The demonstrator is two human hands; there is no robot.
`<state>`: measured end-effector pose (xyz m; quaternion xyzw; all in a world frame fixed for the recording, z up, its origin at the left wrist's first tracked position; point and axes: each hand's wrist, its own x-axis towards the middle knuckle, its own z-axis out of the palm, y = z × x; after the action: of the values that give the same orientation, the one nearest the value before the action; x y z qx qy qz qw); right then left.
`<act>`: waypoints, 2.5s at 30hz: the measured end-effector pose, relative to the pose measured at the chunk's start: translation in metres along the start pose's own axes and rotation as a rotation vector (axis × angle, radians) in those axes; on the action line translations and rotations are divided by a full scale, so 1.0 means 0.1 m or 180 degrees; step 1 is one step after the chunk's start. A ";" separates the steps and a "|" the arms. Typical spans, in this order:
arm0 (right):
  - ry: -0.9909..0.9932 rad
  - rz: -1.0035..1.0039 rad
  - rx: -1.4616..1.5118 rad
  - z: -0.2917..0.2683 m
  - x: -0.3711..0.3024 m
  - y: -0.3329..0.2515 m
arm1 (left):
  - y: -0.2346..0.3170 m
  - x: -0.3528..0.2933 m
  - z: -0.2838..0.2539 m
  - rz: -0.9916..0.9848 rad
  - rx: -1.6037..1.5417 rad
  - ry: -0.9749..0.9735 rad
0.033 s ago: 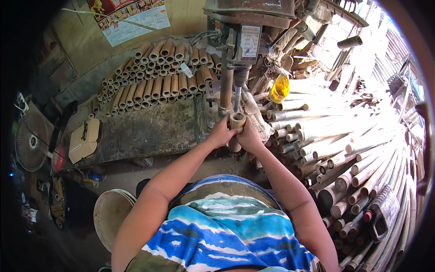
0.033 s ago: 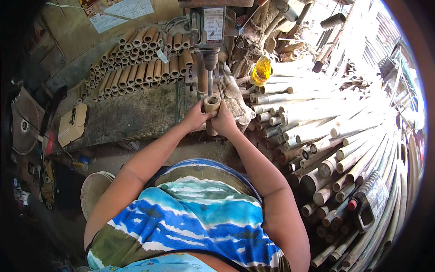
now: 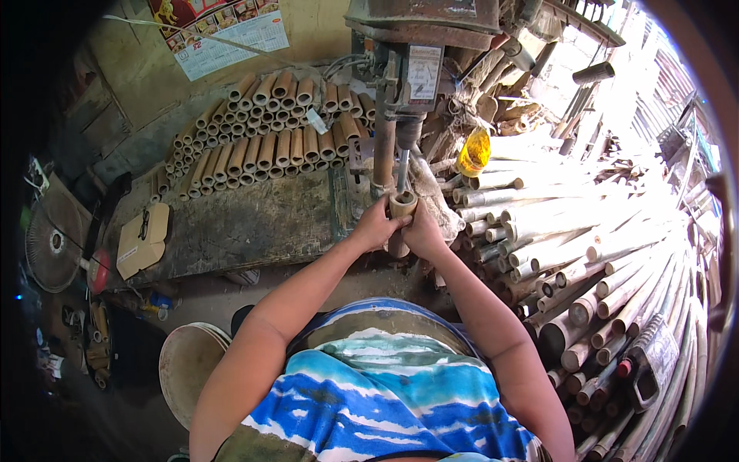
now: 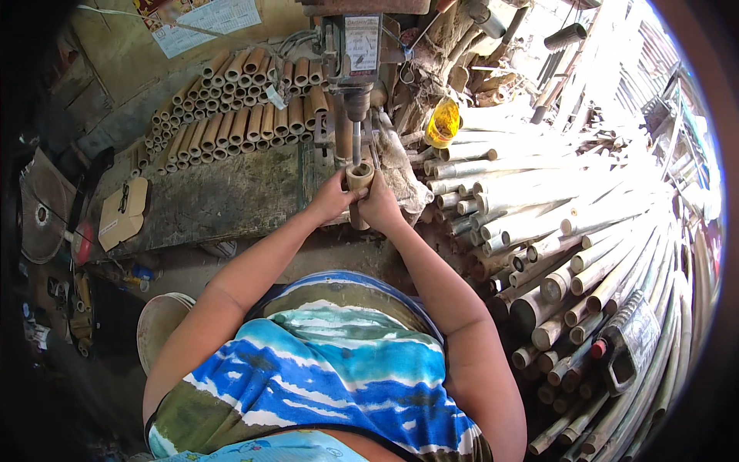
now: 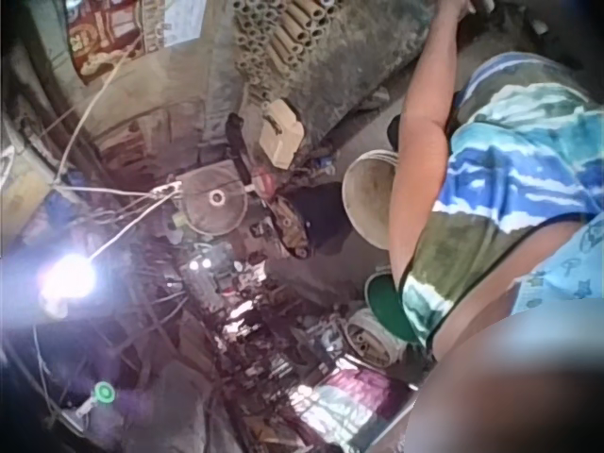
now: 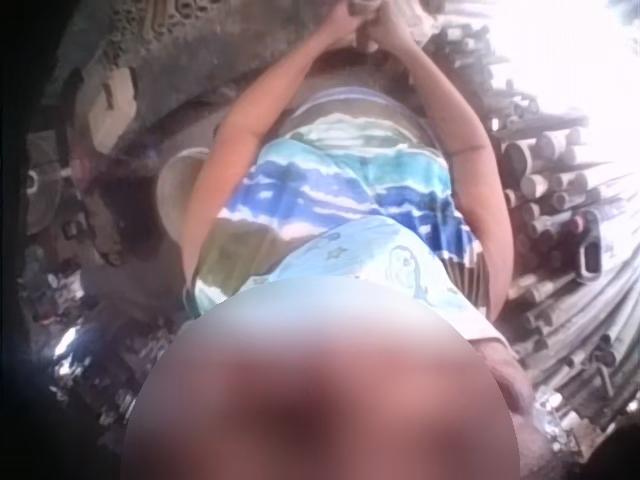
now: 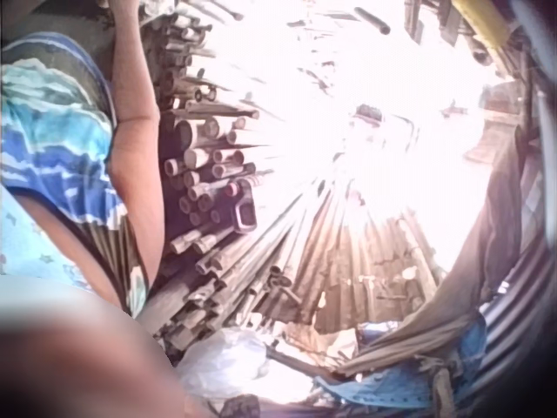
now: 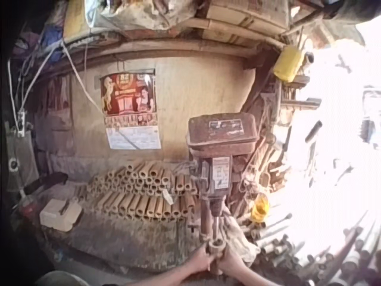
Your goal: The person repeatedly picks short bamboo tubes from a bucket, positions each under a drill press, and drills a hole through the center. After drilling, the person places the finished tubes on a nearby table. The process is repeated for multiple tubes.
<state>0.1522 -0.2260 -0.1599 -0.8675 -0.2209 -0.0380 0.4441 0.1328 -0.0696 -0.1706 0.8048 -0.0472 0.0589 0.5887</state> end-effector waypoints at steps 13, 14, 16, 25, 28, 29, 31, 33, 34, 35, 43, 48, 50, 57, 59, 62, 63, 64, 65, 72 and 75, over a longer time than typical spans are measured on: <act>0.0482 -0.0502 0.0150 -0.02 0.21 -0.39 | 0.31 0.11 -0.32 0.0358 0.0516 0.0366; 0.0503 -0.0571 0.0072 -0.02 0.22 -0.41 | 0.33 0.11 -0.33 0.0378 0.0595 0.0407; 0.0563 -0.0679 -0.0022 -0.04 0.24 -0.44 | 0.37 0.10 -0.34 0.0394 0.0576 0.0486; 0.0515 -0.0894 -0.0133 -0.04 0.40 -0.44 | 0.45 0.10 -0.39 0.0412 0.0521 0.0594; 0.0340 -0.0537 0.0122 -0.06 0.41 -0.43 | 0.46 0.13 -0.39 0.0552 0.0488 0.0620; 0.0323 -0.0523 0.0160 -0.05 0.43 -0.42 | 0.46 0.14 -0.39 0.0632 0.0515 0.0649; 0.0272 -0.0364 0.0277 -0.05 0.47 -0.40 | 0.47 0.18 -0.38 0.0356 0.0642 0.0600; 0.0312 -0.0542 0.0141 -0.05 0.50 -0.36 | 0.46 0.21 -0.37 0.0352 0.0676 0.0583; 0.0286 -0.0495 0.0143 -0.06 0.50 -0.34 | 0.45 0.22 -0.37 0.0486 0.0645 0.0601; 0.0304 -0.0540 0.0114 -0.06 0.51 -0.31 | 0.44 0.23 -0.36 0.0600 0.0610 0.0606; 0.0399 -0.0592 0.0089 -0.09 0.52 -0.22 | 0.40 0.34 -0.31 0.0512 0.0781 0.0538; 0.0425 -0.0581 0.0045 -0.09 0.53 -0.14 | 0.39 0.36 -0.28 0.0627 0.0955 0.0483; 0.0447 -0.0588 0.0029 -0.10 0.53 -0.12 | 0.42 0.36 -0.28 0.0792 0.1095 0.0528; 0.0351 -0.0367 0.0042 -0.19 0.47 -0.19 | 0.65 0.28 -0.28 0.0585 0.1070 0.0396; 0.0349 -0.0336 0.0049 -0.21 0.46 -0.21 | 0.72 0.25 -0.28 0.0346 0.1067 0.0343; 0.0417 -0.0429 0.0052 -0.23 0.44 -0.23 | 0.78 0.23 -0.27 0.0414 0.1140 0.0378; 0.0444 -0.0458 0.0034 -0.23 0.43 -0.23 | 0.78 0.23 -0.27 0.0448 0.1183 0.0404; 0.0459 -0.0427 0.0012 -0.24 0.43 -0.24 | 0.77 0.22 -0.26 0.0484 0.1228 0.0430; 0.0457 -0.0465 0.0026 -0.24 0.42 -0.24 | 0.76 0.22 -0.26 0.0476 0.1301 0.0437; 0.0450 -0.0514 0.0074 -0.26 0.32 -0.29 | 0.60 0.19 -0.20 0.0856 0.0939 0.0669; 0.0464 -0.0463 0.0047 -0.23 0.29 -0.29 | 0.58 0.15 -0.20 0.0872 0.0817 0.0638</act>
<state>0.1695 -0.2192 -0.1164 -0.8408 -0.2507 -0.1314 0.4615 0.1381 -0.0678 -0.1077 0.8494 -0.0894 0.2237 0.4696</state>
